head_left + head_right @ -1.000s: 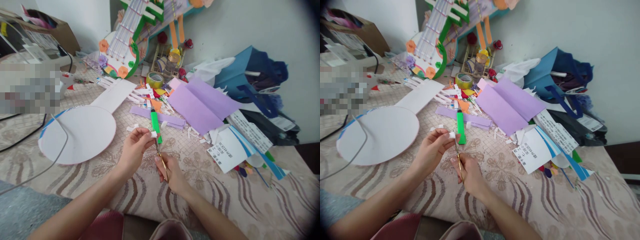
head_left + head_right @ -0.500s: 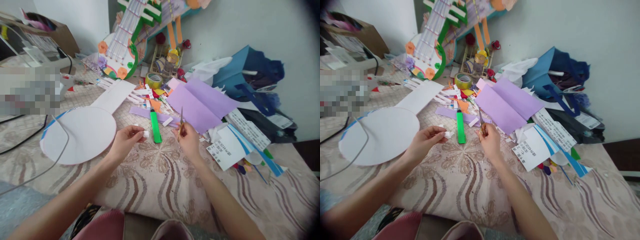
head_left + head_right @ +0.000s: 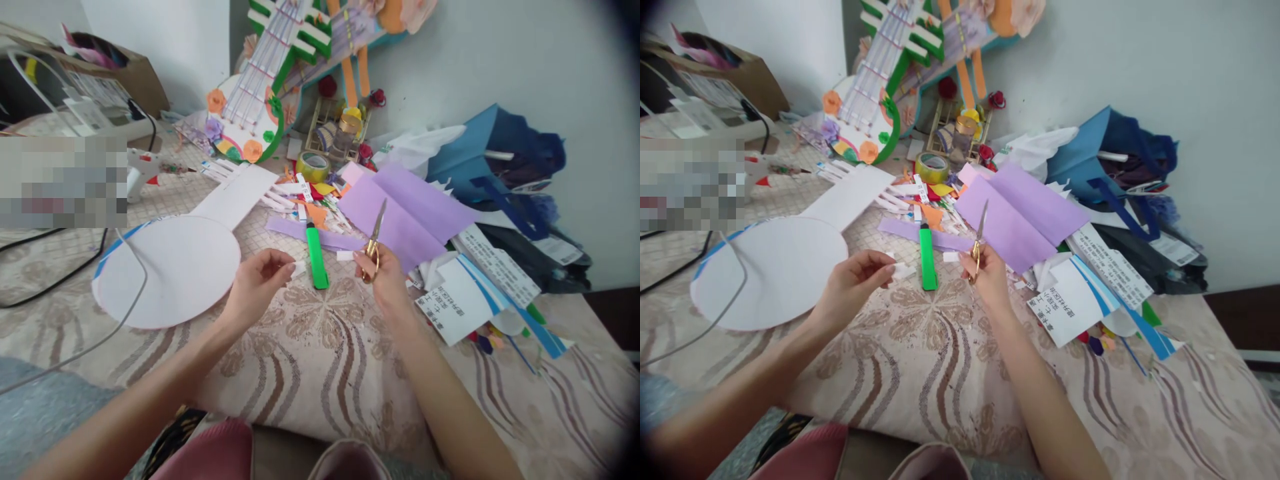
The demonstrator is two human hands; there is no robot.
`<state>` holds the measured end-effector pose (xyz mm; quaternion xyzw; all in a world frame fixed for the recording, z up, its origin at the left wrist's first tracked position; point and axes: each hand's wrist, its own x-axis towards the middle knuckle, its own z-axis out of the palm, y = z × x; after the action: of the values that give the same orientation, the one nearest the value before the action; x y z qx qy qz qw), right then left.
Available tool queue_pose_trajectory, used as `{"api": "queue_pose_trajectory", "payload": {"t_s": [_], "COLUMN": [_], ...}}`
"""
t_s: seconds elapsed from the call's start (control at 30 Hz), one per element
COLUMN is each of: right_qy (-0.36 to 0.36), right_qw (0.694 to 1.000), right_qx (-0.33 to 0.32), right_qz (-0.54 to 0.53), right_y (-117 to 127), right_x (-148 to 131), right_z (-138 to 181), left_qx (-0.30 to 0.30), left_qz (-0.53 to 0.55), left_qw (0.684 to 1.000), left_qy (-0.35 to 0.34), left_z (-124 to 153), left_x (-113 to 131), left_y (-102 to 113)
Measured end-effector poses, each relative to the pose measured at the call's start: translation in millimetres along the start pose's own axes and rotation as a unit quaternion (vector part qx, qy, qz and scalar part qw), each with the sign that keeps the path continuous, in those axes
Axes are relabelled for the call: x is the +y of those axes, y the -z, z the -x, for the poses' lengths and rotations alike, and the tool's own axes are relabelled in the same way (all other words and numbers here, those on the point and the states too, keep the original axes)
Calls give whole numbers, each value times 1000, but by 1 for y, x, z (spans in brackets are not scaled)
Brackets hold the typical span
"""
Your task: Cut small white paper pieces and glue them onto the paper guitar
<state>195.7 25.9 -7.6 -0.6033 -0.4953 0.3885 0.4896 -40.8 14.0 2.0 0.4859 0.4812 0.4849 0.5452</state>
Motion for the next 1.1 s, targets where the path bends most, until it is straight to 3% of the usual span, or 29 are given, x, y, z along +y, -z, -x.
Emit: {"api": "queue_pose_trajectory", "payload": {"t_s": [0.17,0.4,0.57,0.7,0.87,1.0,1.1], "right_qy": [-28,-16,2,-4,-41,-11,-4], "right_qw": [997,998,989,981,979,986,997], "right_qx": [6,28,30,-8,-34,1,4], "right_qz": [-70,-62,-147,-193,-196,-168,-73], "right_y": [-2,-6,-10,-16,-27,-24,-15], "right_x": [-14,-15,-13,-12,-9,-8,-13], "right_z": [32,40,40,41,47,47,44], "left_qx": [-83,-180,-166,-180,-202,-181,-164], "left_qz": [89,102,174,272,306,299,280], "left_qw": [991,975,964,923,889,896,908], "left_qy": [52,84,113,203,273,273,266], "left_z": [-6,-17,-20,-19,-16,-17,-20], "left_x": [10,9,4,1,-1,-3,-3], "left_y": [-21,-52,-56,-52,-52,-48,-42]}}
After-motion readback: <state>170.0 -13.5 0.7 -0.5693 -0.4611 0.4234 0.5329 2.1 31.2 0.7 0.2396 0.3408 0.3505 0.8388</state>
